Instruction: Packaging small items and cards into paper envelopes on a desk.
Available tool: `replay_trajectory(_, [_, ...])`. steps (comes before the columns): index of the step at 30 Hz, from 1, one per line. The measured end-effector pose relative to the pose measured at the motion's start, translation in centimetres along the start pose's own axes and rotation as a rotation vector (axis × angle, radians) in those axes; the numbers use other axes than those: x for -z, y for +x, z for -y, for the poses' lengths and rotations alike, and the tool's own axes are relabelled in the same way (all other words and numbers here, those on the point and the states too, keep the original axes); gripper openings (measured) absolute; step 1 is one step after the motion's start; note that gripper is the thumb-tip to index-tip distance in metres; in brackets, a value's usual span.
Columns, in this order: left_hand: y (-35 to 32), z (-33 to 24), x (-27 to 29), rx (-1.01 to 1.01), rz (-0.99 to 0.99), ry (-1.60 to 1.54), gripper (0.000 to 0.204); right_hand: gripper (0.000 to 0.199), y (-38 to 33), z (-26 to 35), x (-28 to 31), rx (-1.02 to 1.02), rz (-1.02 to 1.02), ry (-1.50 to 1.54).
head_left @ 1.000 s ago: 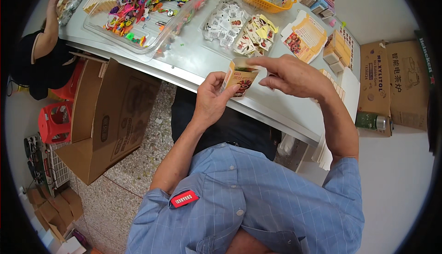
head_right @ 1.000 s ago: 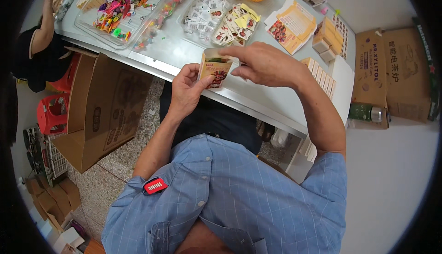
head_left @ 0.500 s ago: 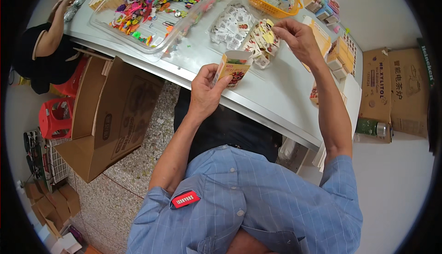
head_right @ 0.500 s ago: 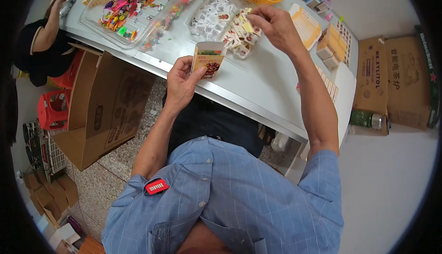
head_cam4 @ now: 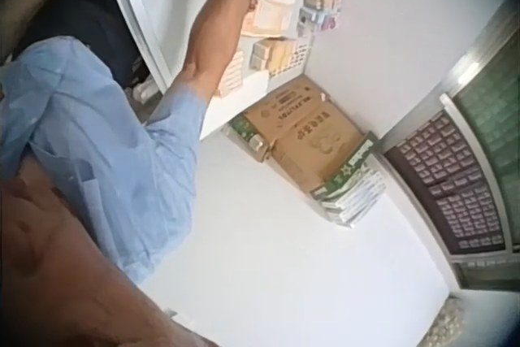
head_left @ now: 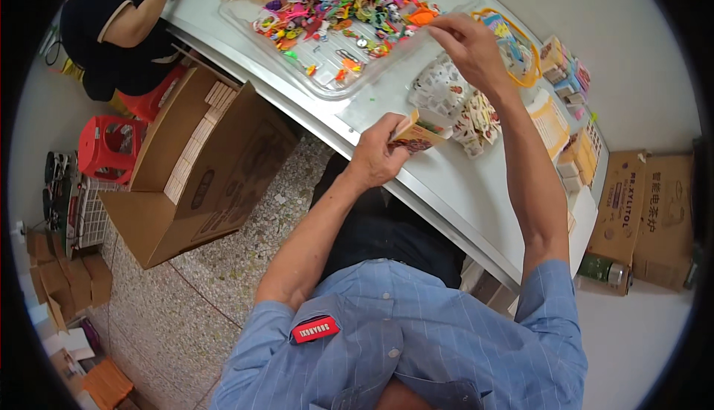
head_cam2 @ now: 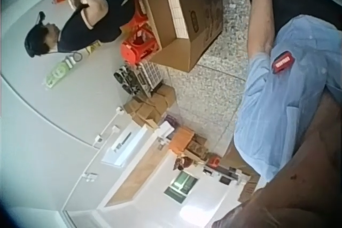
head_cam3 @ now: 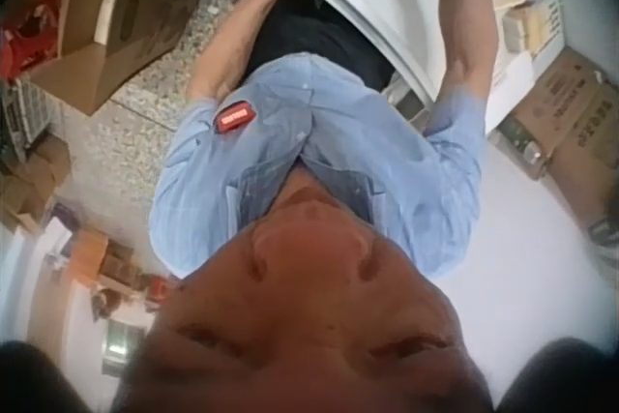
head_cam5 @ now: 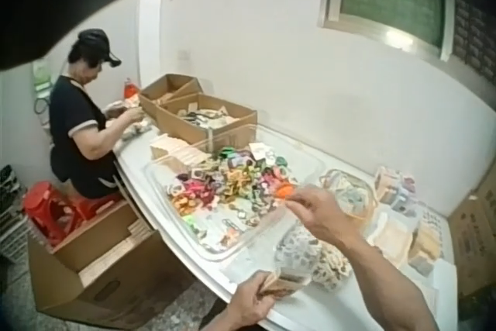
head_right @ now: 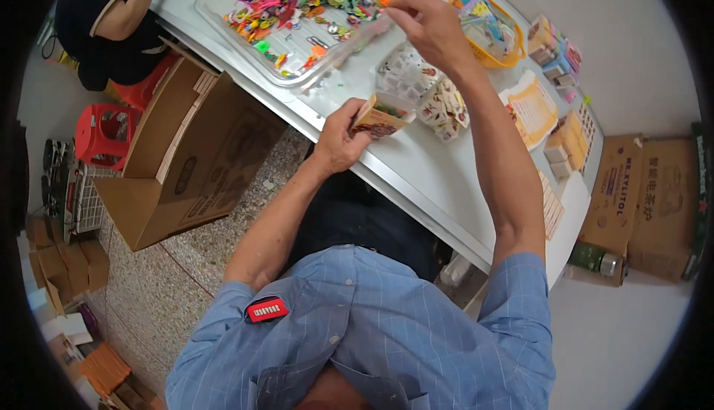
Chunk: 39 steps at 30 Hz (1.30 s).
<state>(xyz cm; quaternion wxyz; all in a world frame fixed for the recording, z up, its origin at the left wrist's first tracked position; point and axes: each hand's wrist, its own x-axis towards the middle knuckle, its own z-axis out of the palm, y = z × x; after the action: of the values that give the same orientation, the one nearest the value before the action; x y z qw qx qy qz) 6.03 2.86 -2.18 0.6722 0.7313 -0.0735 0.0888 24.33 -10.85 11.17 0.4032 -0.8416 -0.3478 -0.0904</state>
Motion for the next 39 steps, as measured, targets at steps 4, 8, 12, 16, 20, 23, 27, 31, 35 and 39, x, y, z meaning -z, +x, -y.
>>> replay_trajectory(4, [-0.1, 0.5, 0.3, 0.022, -0.05, 0.01, 0.032, 0.021, 7.9, 1.3, -5.9, 0.186, 0.444, -0.402])
replay_trajectory(8, [0.3, 1.1, -0.3, 0.008, -0.052, 0.006, 0.032, 0.028, 11.6, -2.5, -11.4, 0.233, 0.651, -0.539])
replay_trajectory(12, [-0.2, 0.6, 0.7, 0.074, -0.07, 0.06, 0.03, 0.033, 11.7, -0.7, -14.7, 0.257, 0.849, -0.671])
replay_trajectory(16, [0.3, 0.0, 0.4, 0.113, -0.011, 0.088, 0.029, 0.032, 12.5, -2.0, -14.9, 0.238, 1.004, -0.7])
replay_trajectory(20, [0.5, -0.2, 0.6, 0.082, -0.023, 0.067, 0.031, 0.022, 13.2, -2.9, -14.8, 0.338, 0.992, -0.63])
replay_trajectory(23, [0.4, -0.2, 0.9, 0.115, -0.015, 0.074, 0.031, 0.014, 13.8, -2.5, -15.1, 0.242, 0.857, -0.38])
replay_trajectory(27, [0.7, -0.8, 0.6, 0.089, -0.006, 0.043, 0.032, 0.012, 15.3, -4.2, -16.7, 0.193, 0.758, -0.359])
replay_trajectory(31, [0.6, -1.4, 1.0, 0.118, 0.002, 0.072, 0.03, 0.015, 14.7, -4.5, -18.8, 0.376, 0.741, -0.541])
replay_trajectory(35, [0.5, -0.5, 1.0, 0.08, -0.025, 0.044, 0.03, 0.016, 14.7, -3.3, -17.9, 0.389, 0.815, -0.493])
replay_trajectory(39, [0.7, -0.7, 0.7, 0.096, -0.041, -0.027, 0.03, 0.018, 14.1, -2.1, -13.7, 0.225, 0.595, -0.265])
